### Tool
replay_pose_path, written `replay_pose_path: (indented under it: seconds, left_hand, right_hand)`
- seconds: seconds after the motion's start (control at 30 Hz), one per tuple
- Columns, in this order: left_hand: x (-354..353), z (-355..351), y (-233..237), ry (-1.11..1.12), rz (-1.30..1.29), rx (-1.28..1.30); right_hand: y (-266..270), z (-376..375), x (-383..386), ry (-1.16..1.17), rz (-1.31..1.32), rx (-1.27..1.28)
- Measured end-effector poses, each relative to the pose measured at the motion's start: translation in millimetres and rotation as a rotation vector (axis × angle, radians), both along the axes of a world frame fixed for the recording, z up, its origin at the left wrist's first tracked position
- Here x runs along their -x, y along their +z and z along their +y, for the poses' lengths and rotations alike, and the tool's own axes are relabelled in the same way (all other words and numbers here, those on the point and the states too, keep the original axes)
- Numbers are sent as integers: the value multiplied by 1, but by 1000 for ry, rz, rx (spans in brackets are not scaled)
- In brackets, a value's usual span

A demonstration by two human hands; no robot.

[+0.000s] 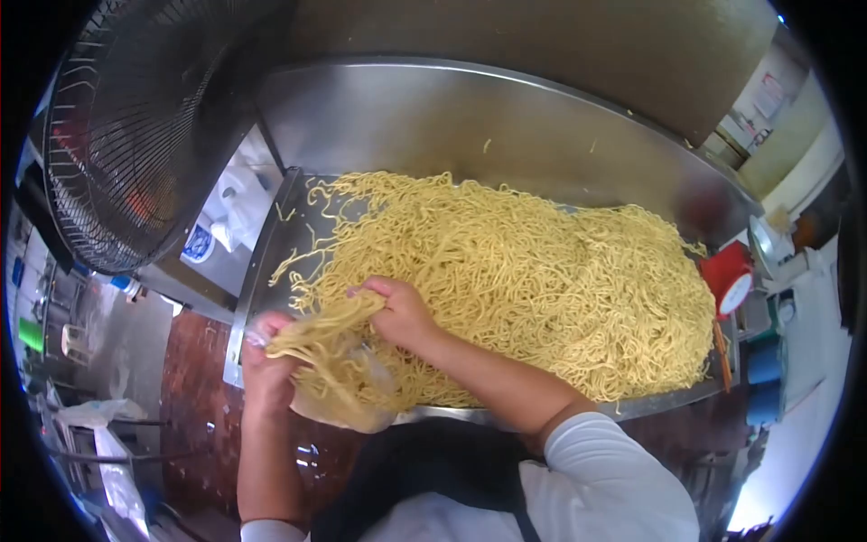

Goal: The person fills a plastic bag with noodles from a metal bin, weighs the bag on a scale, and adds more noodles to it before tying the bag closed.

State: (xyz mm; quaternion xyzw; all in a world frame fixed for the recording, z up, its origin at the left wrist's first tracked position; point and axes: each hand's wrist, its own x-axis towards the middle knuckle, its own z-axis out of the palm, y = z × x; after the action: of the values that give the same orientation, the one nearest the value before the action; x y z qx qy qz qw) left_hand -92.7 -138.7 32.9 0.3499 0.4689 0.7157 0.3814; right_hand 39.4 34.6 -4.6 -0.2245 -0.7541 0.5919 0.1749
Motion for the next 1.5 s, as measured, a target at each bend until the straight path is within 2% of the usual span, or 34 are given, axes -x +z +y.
replay_pose_path:
  seconds: [0.07, 0.1, 0.17, 0.2, 0.23, 0.3, 0.37, 0.4, 0.43, 0.47, 0.5, 0.53, 0.57, 0.6, 0.67, 0.7, 0.77, 0.8, 0.83, 0.93, 0.97, 1.0, 1.03, 1.1, 1.13, 1.2, 1.23, 1.27, 1.3, 1.33, 1.37, 1.4, 1.43, 1.5]
  left_hand:
    - [-10, 6, 22, 137, -51, 131]
    - [-9, 3, 5, 138, -57, 133]
    - [3, -4, -69, 89, 663, 280]
    - [15, -3, -107, -24, 634, 325]
    - [10, -4, -93, -17, 633, 329]
    - [-8, -1, -40, 28, 367, 361]
    - [-3, -5, -21, 24, 303, 277]
    - [7, -11, -16, 11, 215, 268]
    - [17, -17, -11, -2, 126, 263]
    - [24, -20, -3, 92, 170, 299]
    - [28, -29, 13, 84, 225, 334]
    - [33, -35, 29, 33, 449, 490]
    - [39, -40, 39, -25, 669, 649]
    - [47, -45, 35, -14, 661, 664]
    - [60, -59, 22, -266, 1245, 991]
    - [58, -60, 25, -255, 1231, 1011]
    - [49, -58, 32, -323, 1396, 1385]
    - [57, -70, 15, -186, 1421, 1331]
    - [57, -74, 16, -179, 1413, 1342]
    - [57, -80, 24, -91, 1312, 1400]
    - [56, -85, 27, -27, 1222, 1239]
    - [55, -90, 29, 36, 1128, 1081]
    - [54, -95, 29, 42, 1119, 1090]
    - [53, -103, 31, 112, 994, 719]
    - [51, -107, 33, 119, 993, 725]
    - [43, -110, 37, 208, 504, 669]
    - [36, -109, 39, 211, 504, 667]
    - [29, -107, 42, 243, 247, 523]
    - [23, -103, 47, 272, -7, 372]
    - [14, -98, 57, 276, -7, 367]
    - [5, -92, 73, 203, 12, 197]
    - [-4, -86, 85, 130, 29, 29]
    - [-9, -76, 96, 135, 21, 25]
    - [-12, -57, 111, 133, -49, -243]
  right_hand:
    - [23, -25, 11, -136, 301, 160]
    - [32, -35, 15, -135, 295, 162]
    - [50, -53, 26, 87, 365, -86]
    - [59, -57, 28, 97, 367, -84]
    - [68, -58, 28, 157, 428, -40]
    - [74, -50, 28, 223, 487, 6]
    - [67, -34, 28, 175, 499, -152]
    - [33, -24, 30, 411, 298, 45]
    - [15, -21, 22, 446, 94, 27]
    - [6, -17, 10, 479, -109, 9]
    - [6, -8, -4, 504, -243, -372]
    - [7, 4, -20, 519, -373, -757]
    - [-1, 19, -31, 446, -360, -689]
    - [-9, 35, -40, 375, -349, -619]
    - [2, 59, -59, 295, -463, -760]
    - [5, 69, -68, 237, -448, -783]
    - [16, 78, -80, 193, -423, -805]
    - [26, 80, -85, 173, -499, -805]
    - [33, 78, -85, 150, -578, -804]
    - [38, 61, -77, 268, -527, -772]
    - [34, 55, -71, 275, -527, -774]
    - [27, 46, -61, 300, -405, -713]
    - [23, 36, -50, 327, -284, -647]
    - [15, 9, -31, 353, -320, -678]
    - [0, -9, -24, 290, -227, -640]
    - [-30, -35, -15, 228, -133, -606]
    - [-47, -44, -12, 272, -225, -623]
    - [-54, -50, -7, 315, -317, -640]
    - [-45, -50, 2, 315, -315, -646]
    - [-26, -47, 14, 410, -421, -616]
    - [-5, -48, 23, 504, -528, -583]
    - [17, -58, 32, 488, -343, -549]
    - [40, -73, 41, 473, -161, -513]
    - [68, -117, 59, 365, 86, -185]
